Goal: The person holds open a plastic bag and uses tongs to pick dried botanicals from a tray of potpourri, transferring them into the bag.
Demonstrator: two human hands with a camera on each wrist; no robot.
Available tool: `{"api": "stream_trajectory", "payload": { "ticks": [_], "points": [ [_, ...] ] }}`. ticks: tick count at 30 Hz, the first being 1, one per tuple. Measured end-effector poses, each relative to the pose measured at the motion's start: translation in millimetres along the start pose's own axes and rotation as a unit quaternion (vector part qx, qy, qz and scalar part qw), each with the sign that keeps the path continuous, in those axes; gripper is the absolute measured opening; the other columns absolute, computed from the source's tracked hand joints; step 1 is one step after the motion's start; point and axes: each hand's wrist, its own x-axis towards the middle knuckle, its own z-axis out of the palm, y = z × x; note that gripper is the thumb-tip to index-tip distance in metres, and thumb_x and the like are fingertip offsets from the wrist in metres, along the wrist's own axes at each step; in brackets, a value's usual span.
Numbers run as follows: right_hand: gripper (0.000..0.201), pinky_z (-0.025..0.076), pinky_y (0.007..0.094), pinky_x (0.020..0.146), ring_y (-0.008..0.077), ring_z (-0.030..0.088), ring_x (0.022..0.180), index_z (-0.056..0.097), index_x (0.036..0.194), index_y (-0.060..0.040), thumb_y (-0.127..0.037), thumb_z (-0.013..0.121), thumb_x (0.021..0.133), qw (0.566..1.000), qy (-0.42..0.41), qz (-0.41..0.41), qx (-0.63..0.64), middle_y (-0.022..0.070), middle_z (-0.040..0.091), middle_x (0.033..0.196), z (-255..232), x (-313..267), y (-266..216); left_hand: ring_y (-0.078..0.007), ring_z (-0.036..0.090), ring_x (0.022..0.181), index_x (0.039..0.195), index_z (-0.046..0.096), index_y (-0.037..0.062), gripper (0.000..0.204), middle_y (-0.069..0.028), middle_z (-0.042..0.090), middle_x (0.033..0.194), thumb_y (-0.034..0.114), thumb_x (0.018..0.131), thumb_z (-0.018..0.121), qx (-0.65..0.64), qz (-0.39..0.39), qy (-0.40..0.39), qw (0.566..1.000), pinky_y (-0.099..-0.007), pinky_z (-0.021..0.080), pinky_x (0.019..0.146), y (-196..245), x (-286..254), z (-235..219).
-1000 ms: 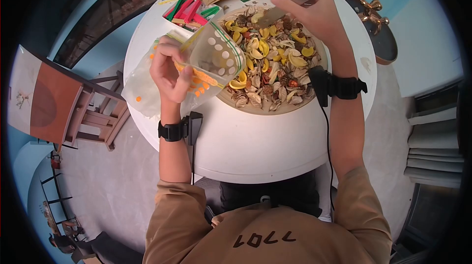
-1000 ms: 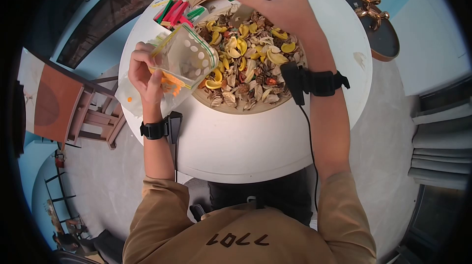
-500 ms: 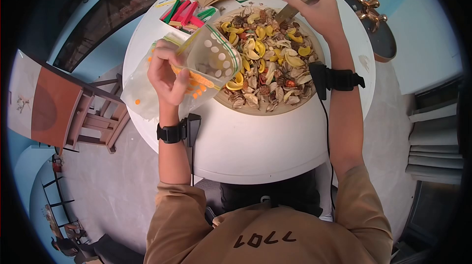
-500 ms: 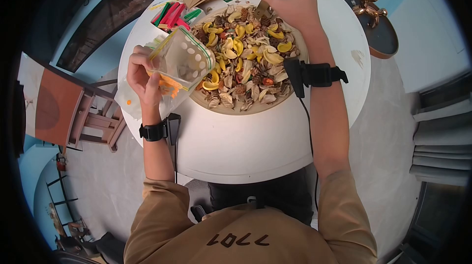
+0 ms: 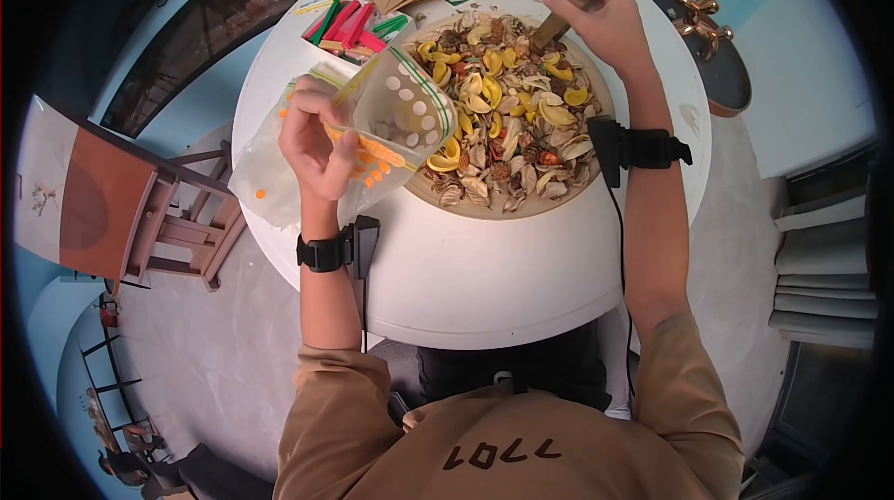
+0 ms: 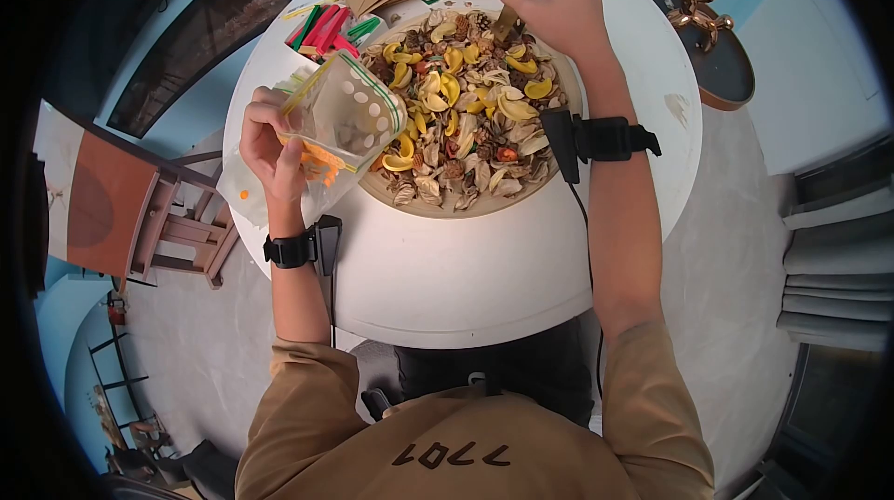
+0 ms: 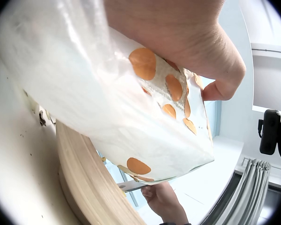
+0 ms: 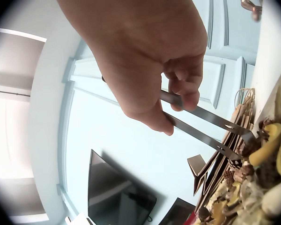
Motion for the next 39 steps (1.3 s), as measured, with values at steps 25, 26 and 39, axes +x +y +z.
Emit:
{"api": "stream_trajectory", "payload": {
  "ticks": [25,26,39],
  "points": [
    [0.019,0.039,0.0175,0.051,0.0038,0.049,0.058,0.068,0.092,-0.0067,-0.020,0.072,0.079,0.938,-0.121,0.040,0.322,-0.0021,0.061,0.076,5.7,-18.5,-107.9,-0.0158,0.038,0.077,0.080,0.046,0.0064,0.021,-0.0040,0.042,0.079,0.013,0.066,0.060,-0.001,-0.001,0.001,1.000,-0.0271,0.033,0.074,0.5,0.2,0.0],
    [0.019,0.039,0.0175,0.051,0.0038,0.049,0.058,0.068,0.092,-0.0067,-0.020,0.072,0.079,0.938,-0.121,0.040,0.322,-0.0021,0.061,0.076,10.0,-20.2,-108.5,-0.0158,0.038,0.077,0.080,0.046,0.0064,0.021,-0.0040,0.042,0.079,0.013,0.066,0.060,-0.001,-0.001,0.001,1.000,-0.0271,0.033,0.074,0.2,0.3,-0.1],
    [0.014,0.038,0.0175,0.050,0.0041,0.051,0.057,0.068,0.086,-0.0053,-0.016,0.072,0.079,0.950,-0.090,0.055,0.295,-0.0007,0.061,0.070,-10.1,-13.4,-119.0,-0.0154,0.038,0.077,0.080,0.046,0.0064,0.021,-0.0040,0.042,0.079,0.014,0.066,0.059,0.002,0.007,0.005,1.000,-0.0269,0.033,0.074,1.3,0.8,-1.0]
  ]
}}
